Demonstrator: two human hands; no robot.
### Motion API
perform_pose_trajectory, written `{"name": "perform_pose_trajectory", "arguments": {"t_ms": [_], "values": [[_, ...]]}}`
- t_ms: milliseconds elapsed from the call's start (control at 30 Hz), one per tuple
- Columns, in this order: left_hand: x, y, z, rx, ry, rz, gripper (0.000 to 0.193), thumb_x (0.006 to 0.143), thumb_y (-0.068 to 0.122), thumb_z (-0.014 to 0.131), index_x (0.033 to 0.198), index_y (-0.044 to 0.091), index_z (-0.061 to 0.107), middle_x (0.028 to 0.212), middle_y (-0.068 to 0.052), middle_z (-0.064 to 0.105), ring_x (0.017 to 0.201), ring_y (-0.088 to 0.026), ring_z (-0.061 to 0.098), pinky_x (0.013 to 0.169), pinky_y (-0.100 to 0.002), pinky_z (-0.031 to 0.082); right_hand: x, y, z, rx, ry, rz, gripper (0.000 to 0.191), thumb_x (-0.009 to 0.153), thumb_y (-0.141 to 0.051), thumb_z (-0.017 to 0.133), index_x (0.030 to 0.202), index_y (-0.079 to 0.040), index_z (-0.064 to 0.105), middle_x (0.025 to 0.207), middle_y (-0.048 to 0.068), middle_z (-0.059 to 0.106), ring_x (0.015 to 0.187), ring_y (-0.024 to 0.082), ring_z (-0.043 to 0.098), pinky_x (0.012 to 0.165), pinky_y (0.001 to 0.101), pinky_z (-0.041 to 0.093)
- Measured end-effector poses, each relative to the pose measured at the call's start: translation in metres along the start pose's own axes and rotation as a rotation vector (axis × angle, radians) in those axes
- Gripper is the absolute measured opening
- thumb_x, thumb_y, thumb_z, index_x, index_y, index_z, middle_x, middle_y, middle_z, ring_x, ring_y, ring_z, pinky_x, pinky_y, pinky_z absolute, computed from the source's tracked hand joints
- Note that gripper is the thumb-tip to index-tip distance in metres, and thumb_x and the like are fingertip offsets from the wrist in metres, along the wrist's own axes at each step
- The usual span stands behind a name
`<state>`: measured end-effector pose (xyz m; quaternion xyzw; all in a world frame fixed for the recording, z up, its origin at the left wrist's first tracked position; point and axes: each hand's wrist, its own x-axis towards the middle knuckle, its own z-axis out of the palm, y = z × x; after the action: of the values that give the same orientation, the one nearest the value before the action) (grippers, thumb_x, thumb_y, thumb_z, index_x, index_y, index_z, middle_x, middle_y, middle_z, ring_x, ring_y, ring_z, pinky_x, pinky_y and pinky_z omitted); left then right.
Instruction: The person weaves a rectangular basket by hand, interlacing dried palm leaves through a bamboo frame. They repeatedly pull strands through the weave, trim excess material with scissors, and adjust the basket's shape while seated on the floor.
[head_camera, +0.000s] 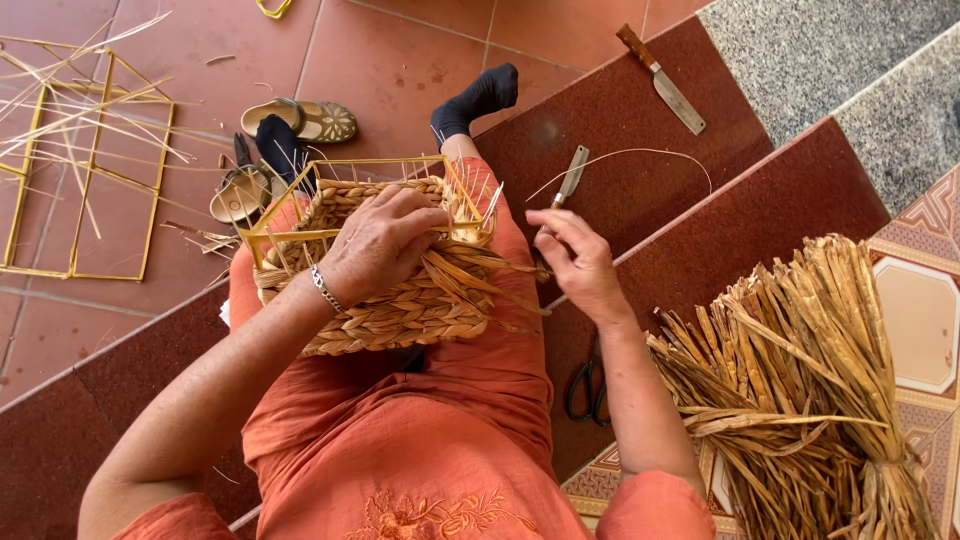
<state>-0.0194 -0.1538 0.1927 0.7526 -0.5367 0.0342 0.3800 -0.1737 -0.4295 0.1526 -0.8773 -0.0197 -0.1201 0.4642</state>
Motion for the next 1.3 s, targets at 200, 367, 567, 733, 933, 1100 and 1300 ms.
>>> {"name": "perform_pose_trajectory", "arguments": {"t_ms": [200, 367, 567, 733, 933, 1100, 1300], "values": [[-0.005, 0.006, -0.002, -0.083, -0.046, -0.162, 0.02, 0.091, 0.011, 0.072, 0.111, 0.01, 0.07, 0.105, -0.009, 0.068, 0.097, -0.031, 0.068, 0.079, -0.042, 0.055, 0.032, -0.032, 0.029, -0.478, 0.048, -0.218, 0.023, 0.089, -0.015, 0.086, 0.109, -0.013, 0.076, 0.114, 0.004, 0.065, 0.087, 0.018, 0.061, 0.076, 0.0315, 0.055], [-0.002, 0.007, -0.005, -0.1, -0.1, -0.228, 0.014, 0.09, 0.014, 0.073, 0.105, 0.015, 0.072, 0.1, -0.006, 0.069, 0.092, -0.029, 0.069, 0.076, -0.041, 0.056, 0.014, -0.042, 0.004, -0.27, 0.061, -0.269, 0.016, 0.083, -0.017, 0.084, 0.09, -0.011, 0.07, 0.109, 0.005, 0.067, 0.1, 0.026, 0.063, 0.096, 0.0421, 0.053], [0.005, 0.01, -0.006, -0.12, -0.067, -0.179, 0.012, 0.09, 0.016, 0.075, 0.101, 0.015, 0.072, 0.101, -0.005, 0.069, 0.096, -0.029, 0.067, 0.079, -0.042, 0.055, 0.017, -0.025, -0.004, -0.501, 0.049, -0.057, 0.017, 0.083, -0.028, 0.087, 0.087, -0.015, 0.077, 0.088, 0.0, 0.074, 0.087, 0.02, 0.062, 0.085, 0.0393, 0.046], [0.012, 0.015, -0.011, 0.094, 0.039, 0.023, 0.015, 0.081, 0.016, 0.076, 0.095, 0.013, 0.072, 0.096, -0.007, 0.063, 0.093, -0.033, 0.061, 0.08, -0.046, 0.052, 0.009, -0.047, 0.006, -0.48, 0.299, -0.252, 0.019, 0.096, -0.023, 0.084, 0.1, -0.008, 0.072, 0.097, 0.006, 0.07, 0.094, 0.021, 0.06, 0.085, 0.0356, 0.05], [0.007, 0.015, -0.005, -0.087, -0.123, -0.116, 0.018, 0.09, 0.005, 0.07, 0.108, 0.005, 0.071, 0.1, -0.011, 0.067, 0.085, -0.033, 0.069, 0.069, -0.044, 0.054, -0.007, -0.093, 0.043, -0.485, 0.025, -0.355, 0.059, 0.074, -0.043, 0.088, 0.105, 0.004, 0.071, 0.093, 0.012, 0.062, 0.084, 0.024, 0.058, 0.074, 0.0368, 0.053], [-0.001, 0.005, -0.003, -0.209, -0.16, -0.137, 0.05, 0.077, -0.005, 0.062, 0.125, 0.006, 0.069, 0.12, -0.017, 0.073, 0.103, -0.036, 0.071, 0.084, -0.041, 0.058, 0.0, -0.093, 0.049, -0.358, 0.011, -0.275, 0.023, 0.088, -0.009, 0.078, 0.102, -0.002, 0.061, 0.102, 0.012, 0.065, 0.095, 0.028, 0.064, 0.082, 0.0386, 0.055], [-0.005, -0.002, -0.011, -0.435, -0.226, -0.089, 0.063, 0.077, -0.007, 0.061, 0.139, 0.002, 0.059, 0.131, -0.023, 0.066, 0.119, -0.038, 0.066, 0.099, -0.042, 0.054, 0.016, -0.103, 0.025, -0.008, -0.141, 0.094, 0.027, 0.089, -0.009, 0.08, 0.108, -0.005, 0.062, 0.095, 0.008, 0.071, 0.085, 0.025, 0.072, 0.077, 0.0355, 0.059]]}}
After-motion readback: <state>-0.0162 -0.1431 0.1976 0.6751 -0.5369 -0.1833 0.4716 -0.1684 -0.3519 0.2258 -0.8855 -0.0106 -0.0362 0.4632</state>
